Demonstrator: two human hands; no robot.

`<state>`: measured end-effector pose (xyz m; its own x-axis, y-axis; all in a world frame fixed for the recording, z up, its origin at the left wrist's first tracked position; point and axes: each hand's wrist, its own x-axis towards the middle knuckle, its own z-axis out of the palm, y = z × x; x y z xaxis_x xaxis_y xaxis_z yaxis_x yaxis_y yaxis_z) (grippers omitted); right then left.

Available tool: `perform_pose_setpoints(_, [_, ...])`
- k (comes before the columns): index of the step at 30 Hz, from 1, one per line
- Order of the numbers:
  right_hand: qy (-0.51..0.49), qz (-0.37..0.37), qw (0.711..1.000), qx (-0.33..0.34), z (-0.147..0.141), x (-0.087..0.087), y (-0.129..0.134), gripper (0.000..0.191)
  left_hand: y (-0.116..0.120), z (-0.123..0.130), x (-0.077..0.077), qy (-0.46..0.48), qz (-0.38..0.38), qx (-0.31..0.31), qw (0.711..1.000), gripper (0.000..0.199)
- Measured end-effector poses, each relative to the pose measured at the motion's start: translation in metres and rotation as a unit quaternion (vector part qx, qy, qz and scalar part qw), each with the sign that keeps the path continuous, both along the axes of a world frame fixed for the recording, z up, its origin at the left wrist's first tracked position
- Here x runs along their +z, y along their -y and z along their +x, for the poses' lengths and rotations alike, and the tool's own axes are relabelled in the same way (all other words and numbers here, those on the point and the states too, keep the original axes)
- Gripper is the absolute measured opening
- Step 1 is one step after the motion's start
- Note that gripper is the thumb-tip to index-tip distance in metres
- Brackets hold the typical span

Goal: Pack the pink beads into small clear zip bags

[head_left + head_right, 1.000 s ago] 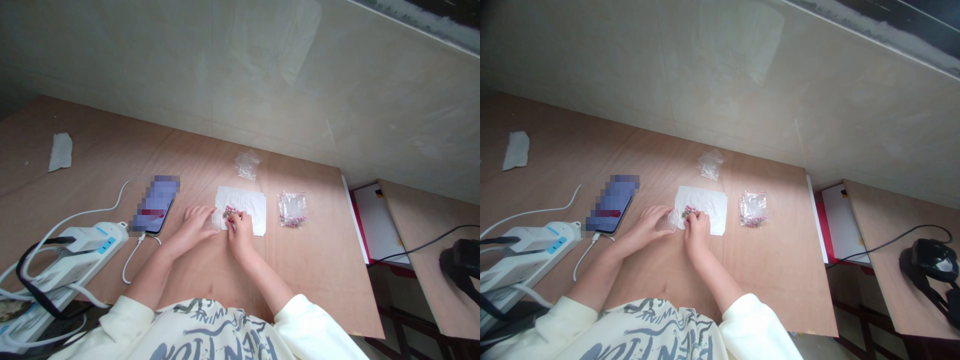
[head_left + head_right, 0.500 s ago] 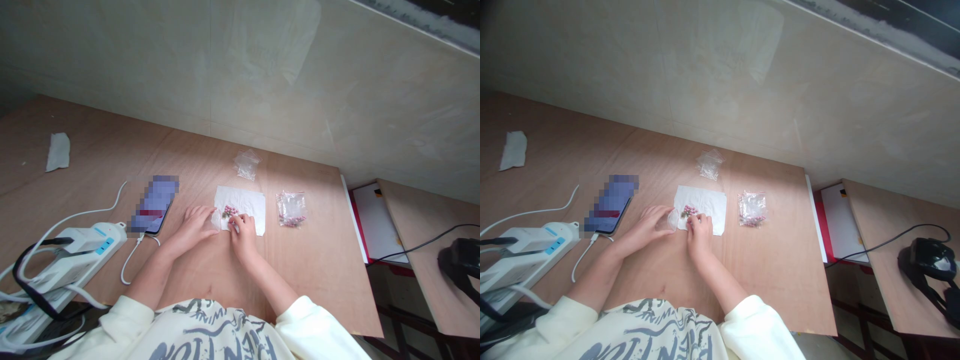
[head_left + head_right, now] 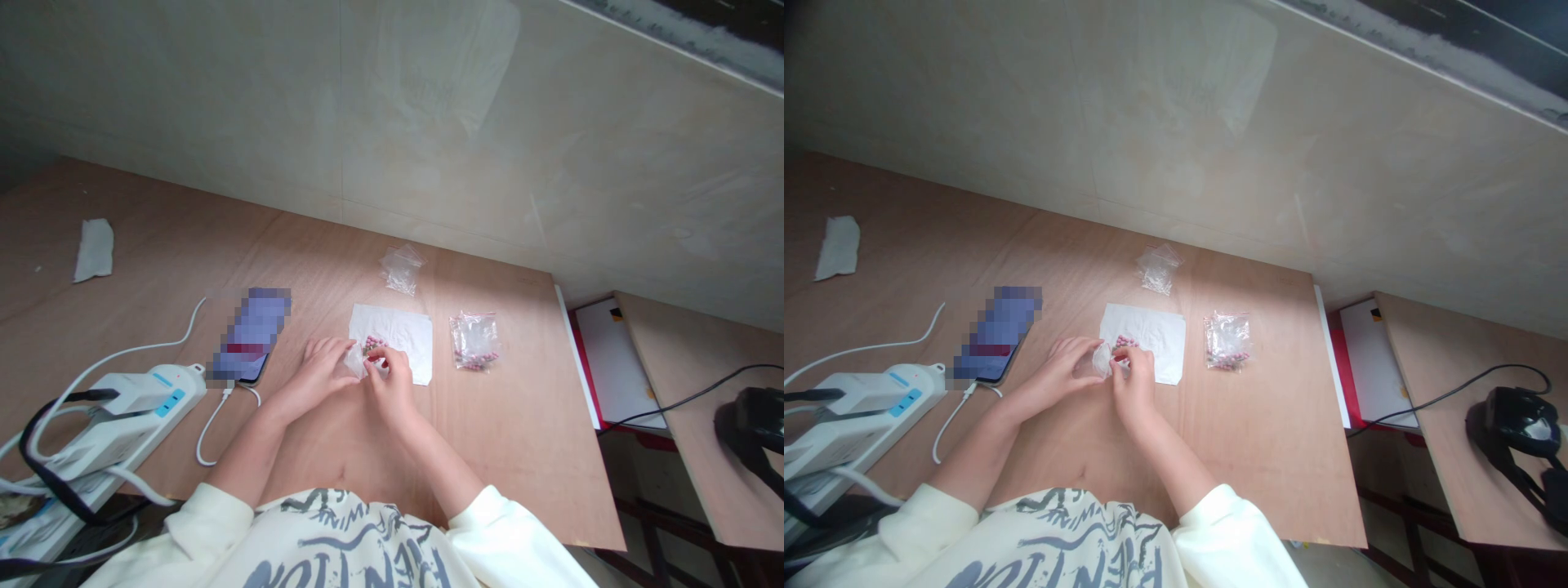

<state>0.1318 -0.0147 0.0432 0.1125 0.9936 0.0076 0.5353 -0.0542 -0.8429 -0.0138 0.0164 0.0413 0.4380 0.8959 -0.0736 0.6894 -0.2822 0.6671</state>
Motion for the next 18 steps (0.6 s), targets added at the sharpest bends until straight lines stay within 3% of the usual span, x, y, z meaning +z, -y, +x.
perform_pose_setpoints(11, [0.062,0.002,0.994,-0.089,0.026,-0.012,-0.003,0.01,-0.001,-0.005,0.012,0.021,-0.02,0.028,0.999,0.044])
perform_pose_setpoints(18, [0.127,0.003,0.989,-0.081,0.027,-0.016,-0.007,0.011,-0.002,-0.009,0.017,0.061,-0.033,0.041,0.997,0.042])
